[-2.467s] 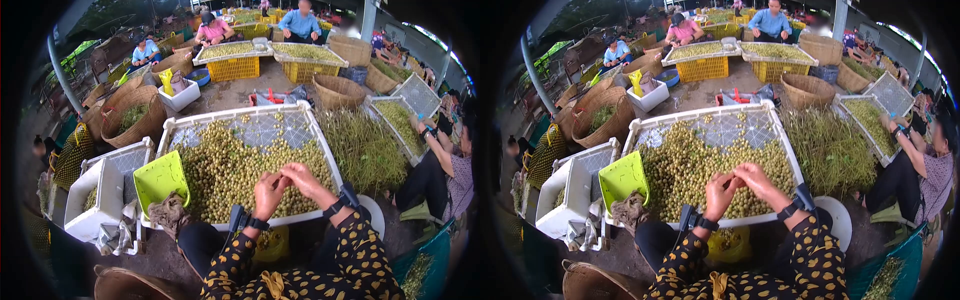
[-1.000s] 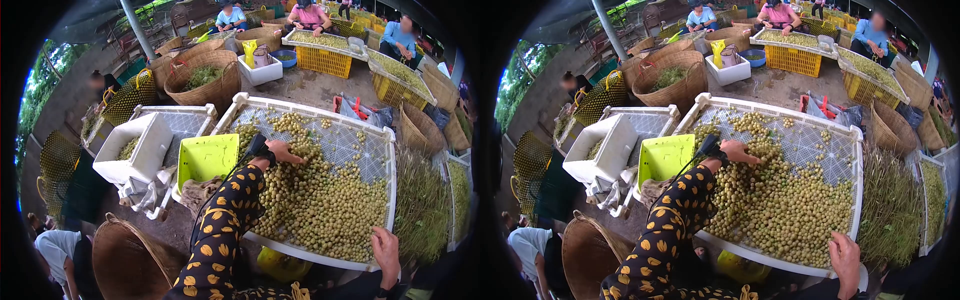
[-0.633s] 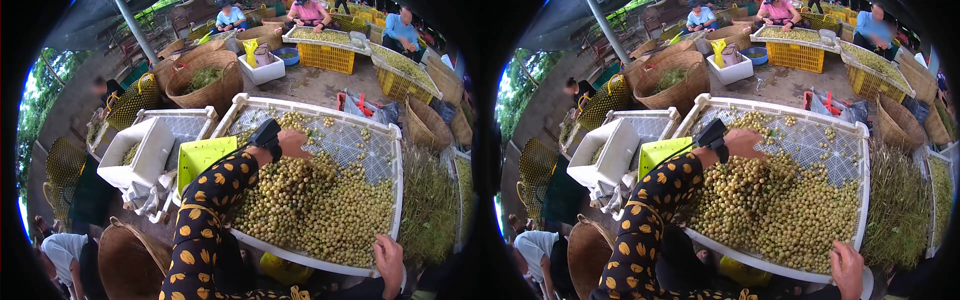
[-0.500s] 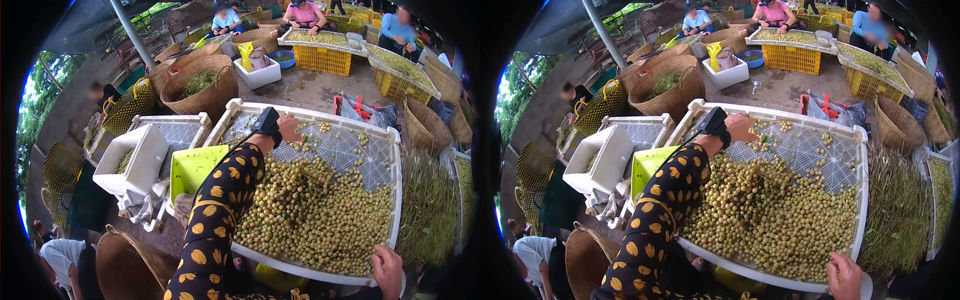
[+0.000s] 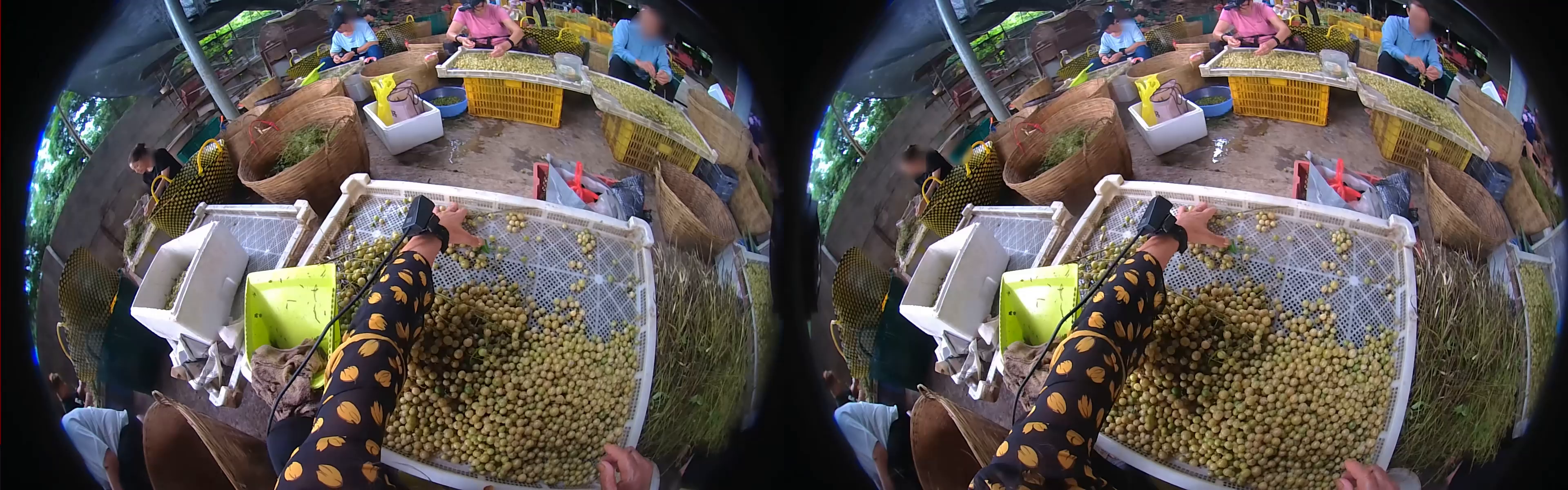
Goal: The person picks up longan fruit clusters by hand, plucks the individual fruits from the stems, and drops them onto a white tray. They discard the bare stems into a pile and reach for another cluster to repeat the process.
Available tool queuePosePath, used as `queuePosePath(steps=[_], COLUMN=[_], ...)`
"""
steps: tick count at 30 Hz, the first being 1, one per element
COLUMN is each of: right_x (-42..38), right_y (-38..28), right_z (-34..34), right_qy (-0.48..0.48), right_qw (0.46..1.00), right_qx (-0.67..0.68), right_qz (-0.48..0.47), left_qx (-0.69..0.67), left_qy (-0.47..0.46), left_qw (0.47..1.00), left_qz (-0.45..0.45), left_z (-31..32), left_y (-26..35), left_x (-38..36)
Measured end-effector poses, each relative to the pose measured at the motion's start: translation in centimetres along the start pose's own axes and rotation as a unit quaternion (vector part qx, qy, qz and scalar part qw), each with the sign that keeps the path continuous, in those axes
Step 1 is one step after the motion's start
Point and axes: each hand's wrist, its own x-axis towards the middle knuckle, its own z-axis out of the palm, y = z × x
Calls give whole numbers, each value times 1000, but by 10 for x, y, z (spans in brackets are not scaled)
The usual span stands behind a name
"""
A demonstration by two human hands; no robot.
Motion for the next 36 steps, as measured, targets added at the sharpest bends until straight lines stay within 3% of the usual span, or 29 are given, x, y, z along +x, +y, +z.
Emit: queuePosePath(steps=[5,9,10,13,17,18,21,22,25,27,31,36], right_x=[0,-7,-7,-11,-13,-13,-15,-15,-15,-14,-14,-11], right_y=[-13,-12,-5,-17,-16,-9,-12,-11,-5,-3,-11,-20], right_z=[-10,-10,-8,-17,-11,2,3,2,5,8,8,11], right_qy=[-12,-5,-11,-47,-7,43,56,48,40,46,49,49], right_qw=[1000,999,997,994,997,993,990,990,989,992,994,993], right_qx=[26,38,-6,83,77,110,131,131,138,114,98,107], right_qz=[12,1,-70,56,11,-11,4,11,31,9,15,-15], left_qx=[-4,0,34,-48,-44,-36,-35,-27,-51,-62,-53,16], left_qy=[-84,-99,-108,-102,-89,-99,-85,-80,133,128,235,215], left_qw=[994,986,980,978,974,973,970,968,957,962,958,963], left_qz=[76,131,164,173,203,208,223,236,252,234,159,164], left_z=[-16,4,-4,6,-9,-13,-23,-21,-18,-17,6,-5], left_y=[49,73,88,103,132,141,154,153,144,119,51,7], left_x=[-44,-90,-114,-155,-210,-222,-252,-261,-300,-312,-344,-391])
